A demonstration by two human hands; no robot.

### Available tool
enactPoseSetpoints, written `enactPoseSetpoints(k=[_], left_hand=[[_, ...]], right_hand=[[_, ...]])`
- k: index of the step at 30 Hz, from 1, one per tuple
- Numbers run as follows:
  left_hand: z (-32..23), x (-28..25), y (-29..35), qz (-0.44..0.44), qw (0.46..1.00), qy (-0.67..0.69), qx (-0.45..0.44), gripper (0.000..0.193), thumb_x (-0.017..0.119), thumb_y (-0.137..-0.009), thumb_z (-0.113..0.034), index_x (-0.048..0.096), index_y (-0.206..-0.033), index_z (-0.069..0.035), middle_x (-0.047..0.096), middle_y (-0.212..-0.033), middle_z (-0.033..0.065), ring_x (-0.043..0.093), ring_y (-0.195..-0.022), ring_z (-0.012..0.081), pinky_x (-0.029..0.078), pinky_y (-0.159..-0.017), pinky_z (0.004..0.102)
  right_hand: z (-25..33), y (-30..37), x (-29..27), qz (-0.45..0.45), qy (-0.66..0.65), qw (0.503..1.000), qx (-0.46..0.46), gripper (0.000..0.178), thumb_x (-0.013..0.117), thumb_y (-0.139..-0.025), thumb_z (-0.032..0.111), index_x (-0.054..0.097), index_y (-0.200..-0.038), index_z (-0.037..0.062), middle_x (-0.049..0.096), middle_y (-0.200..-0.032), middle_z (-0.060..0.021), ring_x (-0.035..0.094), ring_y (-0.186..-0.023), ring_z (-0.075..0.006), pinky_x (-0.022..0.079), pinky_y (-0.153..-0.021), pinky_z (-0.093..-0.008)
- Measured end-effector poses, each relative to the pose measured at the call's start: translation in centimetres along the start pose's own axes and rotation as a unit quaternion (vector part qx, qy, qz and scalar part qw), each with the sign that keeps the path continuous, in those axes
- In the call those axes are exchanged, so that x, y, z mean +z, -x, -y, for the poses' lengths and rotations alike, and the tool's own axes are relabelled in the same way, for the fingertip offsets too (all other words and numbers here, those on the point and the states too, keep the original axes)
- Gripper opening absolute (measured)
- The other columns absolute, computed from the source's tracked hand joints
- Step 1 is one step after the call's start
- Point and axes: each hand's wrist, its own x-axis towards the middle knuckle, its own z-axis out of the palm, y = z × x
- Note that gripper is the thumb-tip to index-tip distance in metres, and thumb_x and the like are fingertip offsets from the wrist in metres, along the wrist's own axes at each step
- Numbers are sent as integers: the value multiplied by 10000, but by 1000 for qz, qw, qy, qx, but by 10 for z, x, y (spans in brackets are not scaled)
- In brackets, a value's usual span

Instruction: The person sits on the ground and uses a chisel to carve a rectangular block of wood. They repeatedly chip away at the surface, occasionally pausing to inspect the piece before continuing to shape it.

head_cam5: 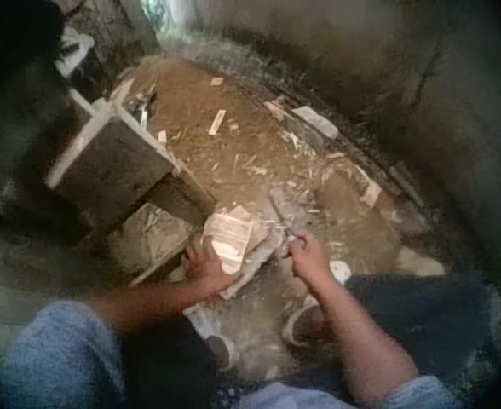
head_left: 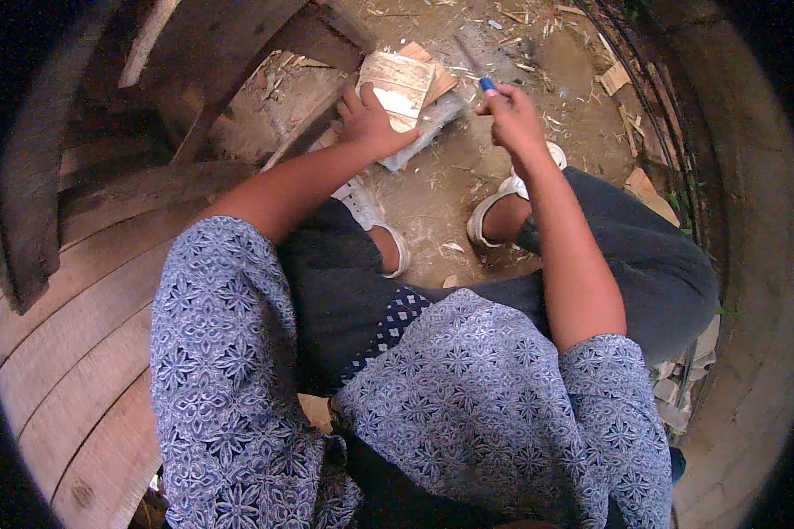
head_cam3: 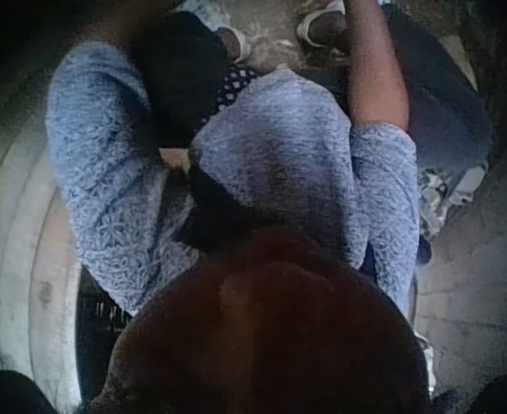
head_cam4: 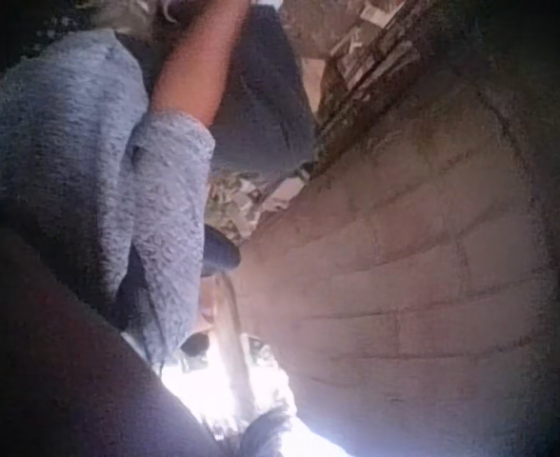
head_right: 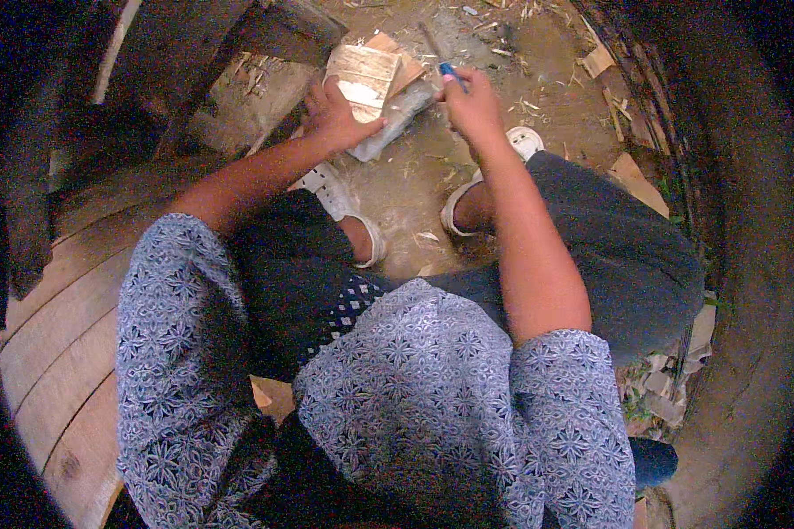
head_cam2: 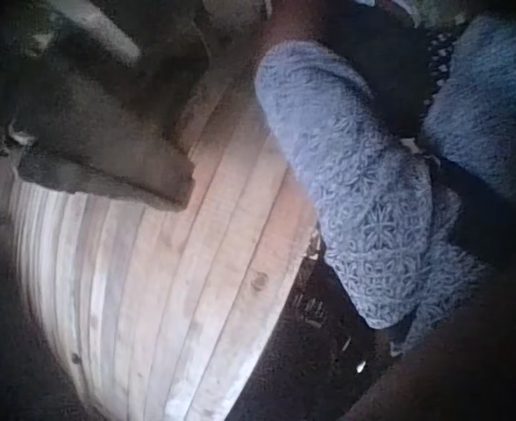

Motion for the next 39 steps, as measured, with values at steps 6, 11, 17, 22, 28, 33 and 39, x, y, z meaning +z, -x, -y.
enactPoseSetpoints(k=[6,11,17,22,28,33,39], left_hand=[[40,-21,-20,87,990,-44,99,1160,892,-600,-408,222,-1509,-140,203,-1574,197,311,-1400,471,391,-1045,640],[31,-30,-10,74,996,-49,32,1123,911,-589,-295,287,-1523,-294,148,-1628,127,228,-1459,471,335,-1091,673],[10,-23,23,50,998,15,-28,1216,934,-553,-374,244,-1546,-245,59,-1634,216,165,-1471,491,240,-1144,664],[12,15,24,-88,973,113,-181,1299,925,-562,-414,145,-1551,-98,62,-1635,201,166,-1488,434,240,-1160,622],[51,26,14,-65,977,194,-57,1317,930,-593,-317,47,-1539,-74,248,-1569,210,326,-1426,385,348,-1147,466],[91,44,14,-88,962,256,15,1308,940,-588,-247,27,-1501,-37,319,-1517,225,391,-1381,362,398,-1118,449],[44,18,24,20,778,581,-238,1364,915,-673,-377,-103,-1518,-45,335,-1510,238,399,-1372,345,405,-1090,498]], right_hand=[[0,11,12,32,75,996,-19,431,641,-824,270,646,-1226,112,717,-1001,-178,694,-951,-299,520,-849,-396],[-8,29,25,41,128,980,-146,437,580,-835,265,675,-1239,128,699,-1119,-213,676,-1038,-368,513,-921,-415],[-13,49,27,11,179,967,-181,418,569,-857,245,664,-1245,125,690,-1138,-213,666,-1054,-382,511,-930,-436],[-8,55,28,22,191,966,-171,400,560,-886,256,646,-1251,117,689,-1134,-211,664,-1050,-391,511,-928,-446],[-7,47,23,18,214,963,-163,395,573,-884,281,646,-1239,124,691,-1124,-215,664,-1043,-397,513,-921,-448],[5,35,34,56,238,954,-177,390,586,-882,298,648,-1226,126,693,-1114,-220,662,-1042,-405,515,-917,-454],[-3,34,31,29,248,951,-182,375,598,-886,301,653,-1209,118,692,-1096,-238,659,-1047,-411,513,-919,-459]])
